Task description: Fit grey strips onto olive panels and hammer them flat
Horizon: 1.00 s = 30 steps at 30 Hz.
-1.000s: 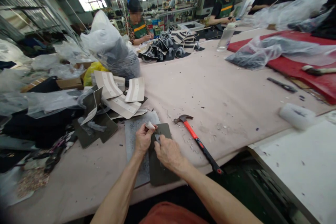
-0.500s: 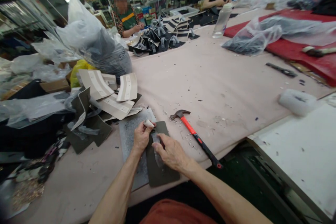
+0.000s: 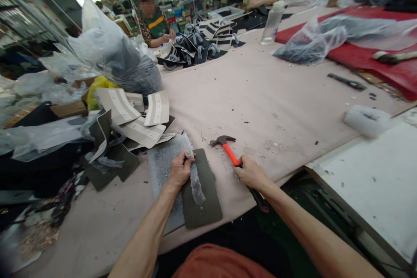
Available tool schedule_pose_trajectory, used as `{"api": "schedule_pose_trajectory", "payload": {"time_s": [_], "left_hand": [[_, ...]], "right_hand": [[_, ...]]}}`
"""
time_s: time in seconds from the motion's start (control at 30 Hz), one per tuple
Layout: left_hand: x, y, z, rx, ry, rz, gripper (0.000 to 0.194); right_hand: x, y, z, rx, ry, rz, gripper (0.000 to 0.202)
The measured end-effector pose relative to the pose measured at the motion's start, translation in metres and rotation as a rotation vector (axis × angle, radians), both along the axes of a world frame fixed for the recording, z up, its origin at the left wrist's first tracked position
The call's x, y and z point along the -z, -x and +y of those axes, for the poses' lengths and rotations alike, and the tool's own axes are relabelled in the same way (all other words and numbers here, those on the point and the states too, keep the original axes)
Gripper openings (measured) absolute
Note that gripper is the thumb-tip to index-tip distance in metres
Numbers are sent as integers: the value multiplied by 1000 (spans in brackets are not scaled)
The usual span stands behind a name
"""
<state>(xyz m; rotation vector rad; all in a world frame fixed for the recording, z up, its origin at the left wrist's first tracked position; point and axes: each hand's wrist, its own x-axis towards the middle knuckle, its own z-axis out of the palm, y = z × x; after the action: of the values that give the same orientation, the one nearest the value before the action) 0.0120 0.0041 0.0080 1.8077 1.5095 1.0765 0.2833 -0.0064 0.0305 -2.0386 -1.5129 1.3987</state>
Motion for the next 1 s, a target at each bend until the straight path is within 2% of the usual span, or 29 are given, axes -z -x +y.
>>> {"api": "schedule_pose_trajectory", "payload": {"time_s": [0.07,0.13,0.2,0.27,0.33,0.37,0.4,0.47,0.53,0.6,0.67,0.7,0.73,0.77,0.8,0.9,0.93,1.0], "left_hand": [[1,0,-1,-7,1,-22,18],[0,-1,-1,-15,15,-51,16],[-1,-1,-1,-26,32,-76,15],[-2,-2,-1,-35,42,-94,14],[-2,-2,-2,-35,41,-98,13],[-2,-1,-2,-34,38,-94,13],[-2,-1,-2,-32,36,-87,13],[-1,0,-3,-28,35,-72,14],[0,0,-3,-20,30,-58,14],[1,1,-3,-16,20,-52,14],[1,0,-3,-18,17,-53,12],[2,0,-3,-23,20,-56,12],[2,0,-3,-27,26,-59,12],[2,0,-3,-30,32,-61,13],[2,0,-3,-31,39,-60,13],[1,0,-4,-26,48,-47,15],[1,0,-4,-25,46,-44,16],[1,1,-4,-27,38,-51,16]], "right_hand": [[-14,7,2,76,211,308,7],[-33,16,1,97,255,417,9],[-53,27,-2,96,71,390,23],[-70,35,-6,53,-294,274,34],[-80,41,-9,-61,-649,49,37],[-83,42,-10,-151,-741,-75,35],[-85,42,-10,-250,-771,-195,33],[-92,39,-7,-459,-708,-371,28],[-110,36,-2,-547,-676,-433,25],[-133,36,2,-438,-793,-373,28],[-151,40,3,-170,-991,-222,31],[-153,43,1,-32,-1068,-152,32],[-150,46,-1,47,-1111,-105,33],[-142,48,-5,44,-1105,-101,34],[-131,49,-9,-35,-1047,-143,35],[-95,43,-18,-448,-676,-363,33],[-86,38,-19,-512,-573,-414,32],[-73,27,-16,-504,-478,-452,31]]}}
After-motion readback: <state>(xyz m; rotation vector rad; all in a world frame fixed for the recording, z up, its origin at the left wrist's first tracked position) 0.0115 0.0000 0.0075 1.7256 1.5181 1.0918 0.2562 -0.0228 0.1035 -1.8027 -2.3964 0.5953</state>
